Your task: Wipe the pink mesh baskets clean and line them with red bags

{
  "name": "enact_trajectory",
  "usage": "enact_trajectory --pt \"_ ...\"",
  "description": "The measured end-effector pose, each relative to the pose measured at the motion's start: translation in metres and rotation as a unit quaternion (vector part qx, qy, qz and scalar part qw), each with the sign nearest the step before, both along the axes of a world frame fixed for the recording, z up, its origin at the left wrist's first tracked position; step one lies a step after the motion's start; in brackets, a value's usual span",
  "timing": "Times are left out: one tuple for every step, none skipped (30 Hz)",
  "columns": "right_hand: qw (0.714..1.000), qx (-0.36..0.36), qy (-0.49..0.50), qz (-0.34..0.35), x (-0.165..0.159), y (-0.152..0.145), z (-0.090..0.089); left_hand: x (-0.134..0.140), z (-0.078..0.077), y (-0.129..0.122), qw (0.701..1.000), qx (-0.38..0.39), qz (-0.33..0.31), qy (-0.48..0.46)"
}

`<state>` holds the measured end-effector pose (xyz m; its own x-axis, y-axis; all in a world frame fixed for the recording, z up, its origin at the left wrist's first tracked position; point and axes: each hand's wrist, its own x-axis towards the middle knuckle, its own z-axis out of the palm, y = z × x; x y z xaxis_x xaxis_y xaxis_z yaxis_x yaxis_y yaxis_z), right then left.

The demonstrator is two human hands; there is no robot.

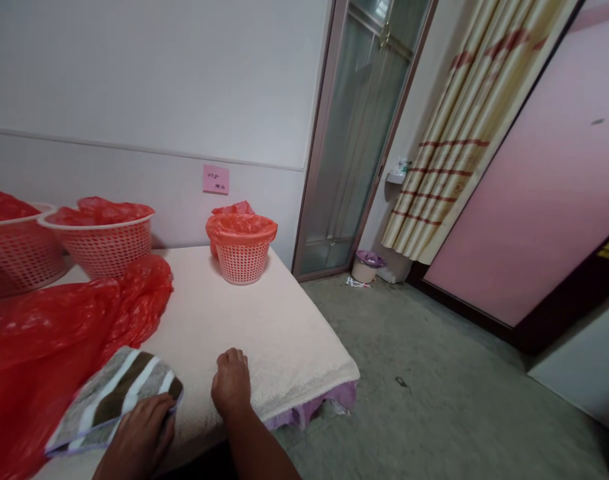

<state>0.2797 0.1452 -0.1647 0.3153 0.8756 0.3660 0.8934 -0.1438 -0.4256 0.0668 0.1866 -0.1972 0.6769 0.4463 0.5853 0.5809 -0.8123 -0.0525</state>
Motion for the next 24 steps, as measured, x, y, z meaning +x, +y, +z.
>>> enact_trajectory --pt "1.0 0.0 0.001 0.001 -0.0001 -0.0003 -0.0003 0.0 -0.0005 0.0 1.0 0.003 0.0 -0.001" --pt "1.0 0.0 0.001 0.001 -0.0003 -0.0006 -0.0004 -0.0001 -0.001 -0.0001 1.0 0.005 -0.001 -0.002" --pt "1.0 0.0 0.003 0.001 -0.0007 -0.001 -0.0005 -0.0003 -0.0013 -0.0004 1.0 0.006 -0.002 -0.004" --pt "1.0 0.001 0.004 0.0 -0.001 -0.0014 -0.0004 -0.0004 -0.0014 -0.0006 1.0 0.005 -0.001 -0.007" --pt "1.0 0.001 0.006 -0.001 -0.0014 -0.0017 -0.0002 -0.0006 -0.0013 -0.0009 1.0 0.004 -0.001 -0.008" --pt "1.0 0.002 0.008 -0.002 -0.0017 -0.0019 0.0 -0.0007 -0.0011 -0.0011 1.0 0.003 -0.001 -0.009" --pt "1.0 0.003 0.01 -0.003 -0.0019 -0.0019 0.0001 -0.0008 -0.0009 -0.0011 1.0 0.003 0.0 -0.01" --pt "1.0 0.003 0.011 -0.003 -0.002 -0.0017 0.0003 -0.0009 -0.0007 -0.001 1.0 0.006 -0.001 -0.01" --pt "1.0 0.004 0.012 -0.004 -0.002 -0.0014 0.0003 -0.001 -0.0005 -0.0008 1.0 0.01 -0.002 -0.011" --pt "1.0 0.004 0.014 -0.004 -0.0019 -0.001 0.0002 -0.0012 -0.0005 -0.0004 1.0 0.015 -0.004 -0.012" --pt "1.0 0.005 0.015 -0.005 -0.0018 -0.0007 0.0001 -0.0013 -0.0006 0.0 1.0 0.02 -0.006 -0.014" --pt "1.0 0.005 0.015 -0.005 -0.0017 -0.0005 -0.0002 -0.0013 -0.0007 0.0005 1.0 0.024 -0.008 -0.015" --pt "1.0 0.006 0.016 -0.006 -0.0016 -0.0004 -0.0005 -0.0013 -0.0009 0.0009 1.0 0.026 -0.008 -0.016" --pt "1.0 0.007 0.018 -0.007 -0.0016 -0.0004 -0.0008 -0.0012 -0.001 0.0014 0.999 0.027 -0.009 -0.017" --pt "1.0 0.007 0.02 -0.008 -0.0017 -0.0006 -0.0011 -0.001 -0.001 0.0017 0.999 0.028 -0.009 -0.019" --pt "1.0 0.007 0.022 -0.008 -0.0017 -0.0009 -0.0012 -0.0007 -0.0008 0.002 0.999 0.029 -0.01 -0.02" --pt "1.0 0.007 0.025 -0.009 -0.0019 -0.0012 -0.0013 -0.0005 -0.0005 0.0023 0.999 0.029 -0.012 -0.022" --pt "1.0 0.006 0.026 -0.008 -0.002 -0.0015 -0.0012 -0.0003 0.0 0.0025 0.999 0.03 -0.013 -0.023" --pt "1.0 0.007 0.028 -0.008 -0.0021 -0.0017 -0.001 -0.0002 0.0006 0.0026 0.999 0.032 -0.016 -0.025" --pt "1.0 0.007 0.028 -0.007 -0.0022 -0.0019 -0.0008 -0.0002 0.0012 0.0026 0.999 0.035 -0.018 -0.025" --pt "1.0 0.008 0.028 -0.006 -0.0023 -0.002 -0.0007 -0.0002 0.0019 0.0025 0.999 0.038 -0.018 -0.026" --pt "1.0 0.01 0.028 -0.006 -0.0024 -0.002 -0.0006 -0.0002 0.0025 0.0023 0.998 0.043 -0.019 -0.029" --pt "1.0 0.011 0.029 -0.007 -0.0025 -0.002 -0.0006 -0.0002 0.0029 0.0021 0.998 0.046 -0.018 -0.032" --pt "0.999 0.012 0.029 -0.008 -0.0027 -0.002 -0.0008 -0.0002 0.0031 0.0019 0.998 0.046 -0.017 -0.034"
